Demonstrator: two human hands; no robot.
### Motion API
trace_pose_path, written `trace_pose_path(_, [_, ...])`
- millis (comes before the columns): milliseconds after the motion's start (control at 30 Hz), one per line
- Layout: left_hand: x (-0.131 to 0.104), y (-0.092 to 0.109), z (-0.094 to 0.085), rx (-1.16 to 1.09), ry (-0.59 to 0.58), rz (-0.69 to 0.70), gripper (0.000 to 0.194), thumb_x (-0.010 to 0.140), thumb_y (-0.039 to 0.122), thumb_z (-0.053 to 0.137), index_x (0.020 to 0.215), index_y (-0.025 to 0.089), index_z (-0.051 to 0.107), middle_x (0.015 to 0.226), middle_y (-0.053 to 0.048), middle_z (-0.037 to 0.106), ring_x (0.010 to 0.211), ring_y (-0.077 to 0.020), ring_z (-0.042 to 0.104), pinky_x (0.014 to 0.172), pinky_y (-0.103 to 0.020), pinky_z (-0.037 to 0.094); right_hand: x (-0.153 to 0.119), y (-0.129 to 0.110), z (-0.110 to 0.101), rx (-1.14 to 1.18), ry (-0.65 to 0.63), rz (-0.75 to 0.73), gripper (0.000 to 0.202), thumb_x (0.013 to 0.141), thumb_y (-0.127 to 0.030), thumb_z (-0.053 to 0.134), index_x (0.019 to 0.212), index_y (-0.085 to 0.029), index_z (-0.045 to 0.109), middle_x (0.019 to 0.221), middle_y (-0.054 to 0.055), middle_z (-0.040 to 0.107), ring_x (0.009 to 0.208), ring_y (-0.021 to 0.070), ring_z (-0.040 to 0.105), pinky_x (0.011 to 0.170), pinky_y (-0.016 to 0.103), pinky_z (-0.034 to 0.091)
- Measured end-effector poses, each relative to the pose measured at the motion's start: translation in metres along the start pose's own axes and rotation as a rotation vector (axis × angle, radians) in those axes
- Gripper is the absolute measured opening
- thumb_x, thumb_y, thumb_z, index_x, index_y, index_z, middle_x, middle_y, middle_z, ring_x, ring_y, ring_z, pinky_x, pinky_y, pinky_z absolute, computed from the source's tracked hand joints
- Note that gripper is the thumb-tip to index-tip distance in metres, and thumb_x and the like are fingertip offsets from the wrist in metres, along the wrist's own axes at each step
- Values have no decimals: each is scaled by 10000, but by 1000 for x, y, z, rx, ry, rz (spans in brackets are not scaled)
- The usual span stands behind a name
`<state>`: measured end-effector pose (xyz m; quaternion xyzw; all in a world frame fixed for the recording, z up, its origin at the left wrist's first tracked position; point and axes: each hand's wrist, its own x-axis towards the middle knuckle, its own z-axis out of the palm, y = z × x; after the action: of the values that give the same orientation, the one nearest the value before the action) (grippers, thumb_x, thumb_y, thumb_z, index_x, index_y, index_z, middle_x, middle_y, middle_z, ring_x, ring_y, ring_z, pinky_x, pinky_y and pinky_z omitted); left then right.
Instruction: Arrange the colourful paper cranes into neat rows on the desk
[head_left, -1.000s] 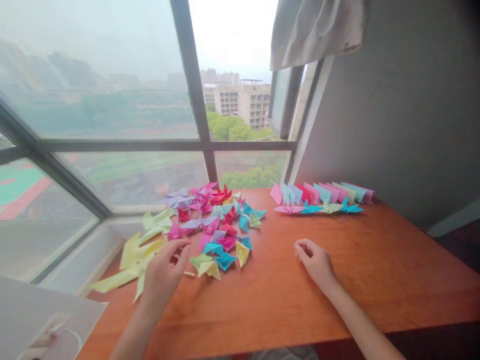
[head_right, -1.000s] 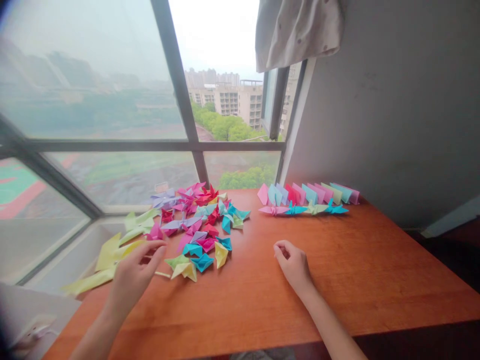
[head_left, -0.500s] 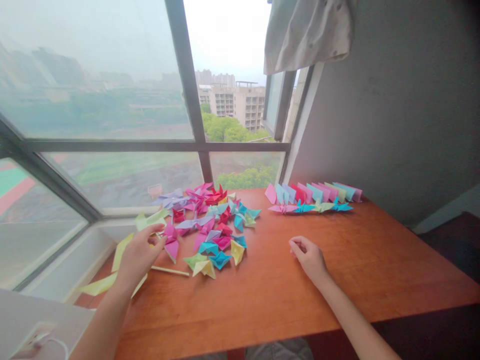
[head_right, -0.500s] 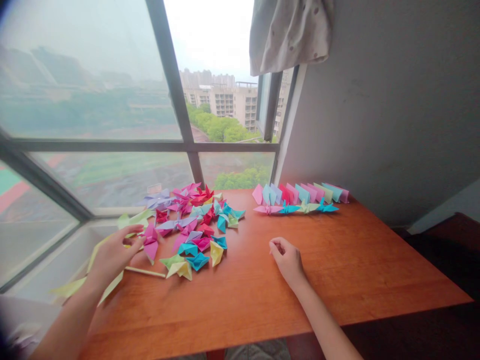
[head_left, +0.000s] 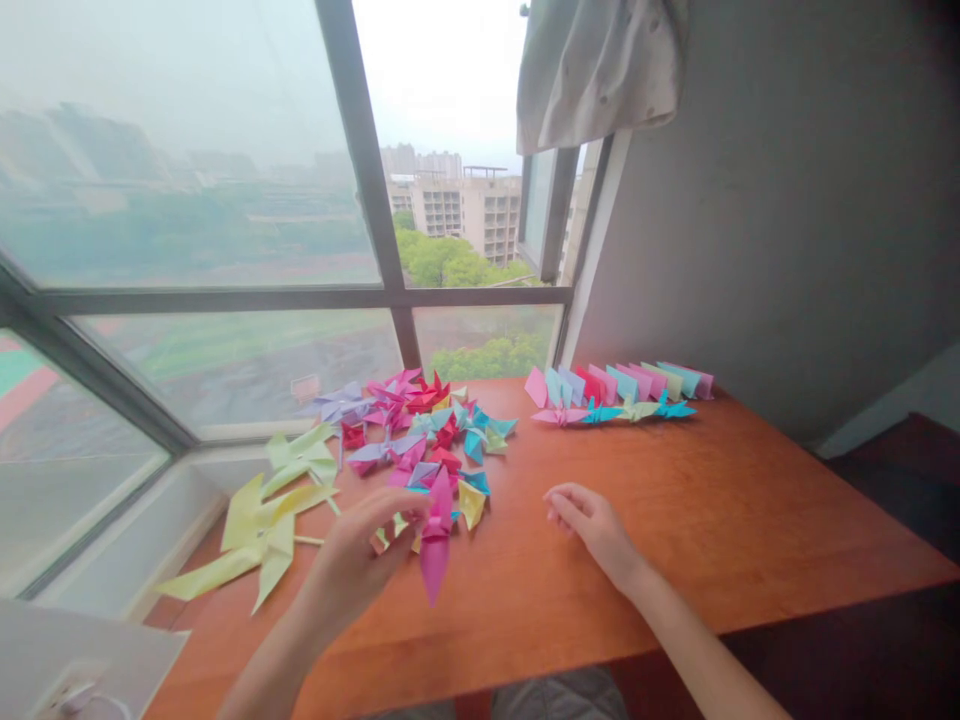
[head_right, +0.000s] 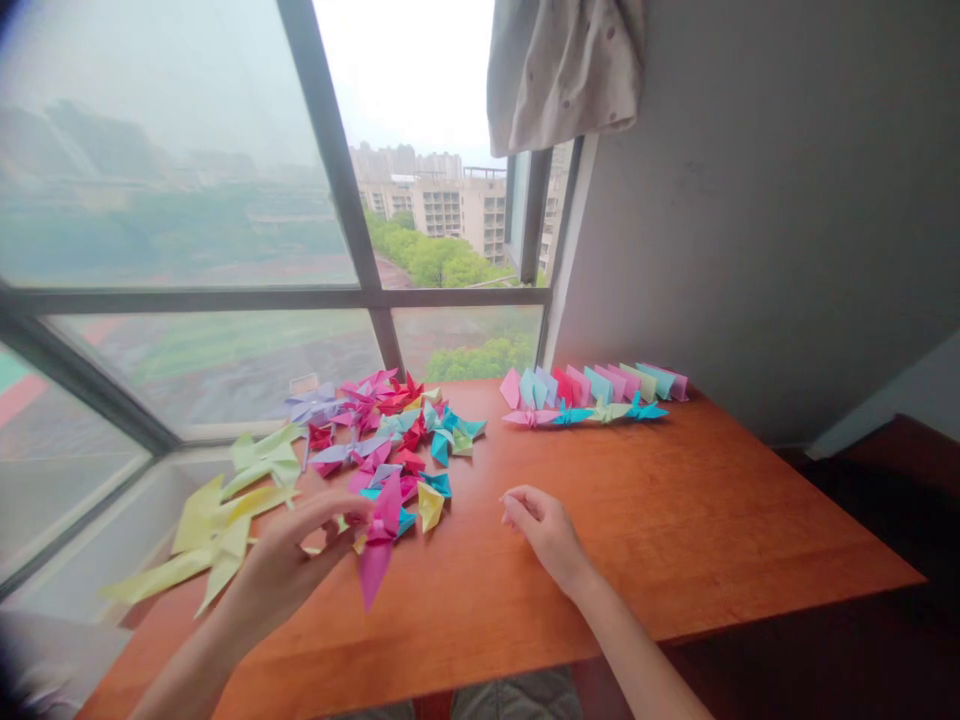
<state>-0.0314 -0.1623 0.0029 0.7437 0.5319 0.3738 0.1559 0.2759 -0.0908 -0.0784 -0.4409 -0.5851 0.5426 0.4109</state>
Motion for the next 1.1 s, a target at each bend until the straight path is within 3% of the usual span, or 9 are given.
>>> trace_pose_path(100, [-1,30,28,-90,-182,101,180,904,138,522,923,218,682,832,-36,701,765,-154,618,677,-242,474,-16,-16,23,146,-235,46,435,867,-578,561,950,-161,652,774,32,646,630,120,530,584,238,404])
trace_pose_path(167, [-2,43,44,-163,-252,120,194,893,109,539,909,229,690,806,-27,693,770,-154,609,709,-252,467,-24,-19,35,206,-304,65,411,848,-554,599,983,-167,629,784,20,635,640,115,532,584,232,404])
trace_pose_path(300, [-9,50,70,-307,-287,98,198,849,84,591,892,246,697,816,-16,694,772,-155,608,713,-252,465,-33,-11,44,199,-213,82,317,731,-386,747,919,-191,583,772,-20,592,694,122,552,622,227,427])
trace_pose_path(433, [-20,42,88,-387,-134,-101,288,879,205,599,1165,238,625,1113,-88,675,939,-202,623,750,-278,494,-39,-5,39,100,-4,54,257,745,-387,723,825,-196,571,732,-17,576,672,139,559,615,245,449])
trace_pose_path(500, [-24,39,93,-412,-105,-224,327,891,277,594,1213,221,594,1168,-107,653,994,-221,615,794,-295,497,-41,-5,36,79,128,23,280,758,-432,713,788,-198,561,724,-8,575,660,144,554,602,251,455])
trace_pose_path(600, [-27,41,97,-419,-168,-329,257,883,348,596,1086,203,656,1015,-78,692,901,-222,620,785,-291,483,-46,-6,34,93,203,9,323,781,-493,691,778,-202,549,725,-1,574,636,147,553,569,254,460])
trace_pose_path(767, [-23,45,102,-437,-208,-356,242,859,381,612,765,164,664,693,-14,616,664,-167,525,612,-236,394,-51,2,36,97,147,34,330,807,-515,667,814,-210,541,724,-1,588,640,157,581,566,260,487])
trace_pose_path(933, [-21,38,110,-613,-250,-375,302,877,428,606,779,146,649,682,6,559,650,-136,472,598,-219,350,-50,3,33,115,63,45,377,741,-464,749,973,-196,619,877,45,679,789,192,646,654,269,515])
trace_pose_path(1100, [-21,32,111,-794,-284,-418,361,845,487,643,736,144,618,659,18,542,632,-121,454,594,-215,336,-51,-8,20,188,31,118,376,699,-485,780,867,-179,640,701,-1,638,612,132,568,548,230,457])
